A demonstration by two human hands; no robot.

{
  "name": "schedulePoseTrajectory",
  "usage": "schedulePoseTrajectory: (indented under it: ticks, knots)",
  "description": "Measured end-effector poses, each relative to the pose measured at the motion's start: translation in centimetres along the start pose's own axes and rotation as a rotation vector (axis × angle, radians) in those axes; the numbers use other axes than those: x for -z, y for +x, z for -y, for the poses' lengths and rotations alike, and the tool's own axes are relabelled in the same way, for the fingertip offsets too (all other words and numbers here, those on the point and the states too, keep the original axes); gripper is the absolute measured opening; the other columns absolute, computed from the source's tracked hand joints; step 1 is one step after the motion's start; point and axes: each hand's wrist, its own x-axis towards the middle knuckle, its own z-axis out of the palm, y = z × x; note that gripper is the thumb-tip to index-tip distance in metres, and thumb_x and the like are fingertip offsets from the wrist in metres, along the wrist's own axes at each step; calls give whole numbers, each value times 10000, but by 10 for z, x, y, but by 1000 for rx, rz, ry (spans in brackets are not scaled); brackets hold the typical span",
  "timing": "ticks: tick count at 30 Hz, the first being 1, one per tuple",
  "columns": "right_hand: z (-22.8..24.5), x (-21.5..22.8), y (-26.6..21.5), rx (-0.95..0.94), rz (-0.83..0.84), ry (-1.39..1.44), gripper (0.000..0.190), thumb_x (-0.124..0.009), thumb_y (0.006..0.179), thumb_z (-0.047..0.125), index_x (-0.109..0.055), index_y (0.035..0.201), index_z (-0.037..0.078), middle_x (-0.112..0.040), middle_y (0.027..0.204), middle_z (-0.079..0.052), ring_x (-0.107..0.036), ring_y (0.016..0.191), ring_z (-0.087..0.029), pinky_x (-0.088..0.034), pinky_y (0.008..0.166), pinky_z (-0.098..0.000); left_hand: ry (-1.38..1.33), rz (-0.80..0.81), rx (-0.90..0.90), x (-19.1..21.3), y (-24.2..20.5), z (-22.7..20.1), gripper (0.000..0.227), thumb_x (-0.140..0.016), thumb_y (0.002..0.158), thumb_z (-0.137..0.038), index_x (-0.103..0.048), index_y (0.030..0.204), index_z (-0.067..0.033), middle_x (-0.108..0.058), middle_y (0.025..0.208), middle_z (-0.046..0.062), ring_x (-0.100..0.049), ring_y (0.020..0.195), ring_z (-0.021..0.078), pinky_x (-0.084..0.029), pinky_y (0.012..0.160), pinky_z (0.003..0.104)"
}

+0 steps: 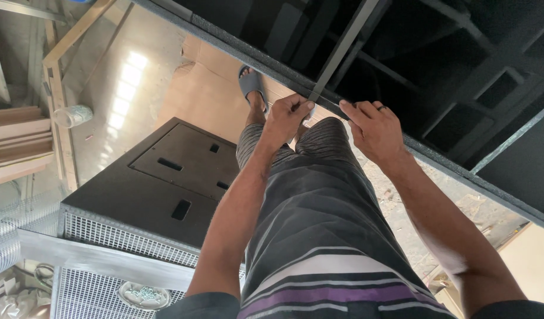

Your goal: Applying adhesive sealing gaskets and foam trim to the edges and internal partitions of a speaker cabinet using a utility knife.

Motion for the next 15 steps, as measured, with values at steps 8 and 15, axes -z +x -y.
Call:
schedulePoseTrajectory:
  ticks: [8,15]
  knots:
    - [-6,-24,-2,22,-61,-69,477,-719,955,248,-710,1430,292,-641,1037,-30,-699,844,-288,-556,721,-418,16,8,-23,1,4,6,173,-744,964,-323,-811,934,-166,-750,722,28,-691,731,90,-558,739,279]
    - [-7,-16,-6,-1,-14,-53,476,-703,963,222,-700,1435,283,-625,1049,-46,-689,825,-315,-558,715,-428,-48,6,-36,1,3,11,196,-756,984,-318,-808,945,-134,-747,735,39,-654,757,87,-548,732,275]
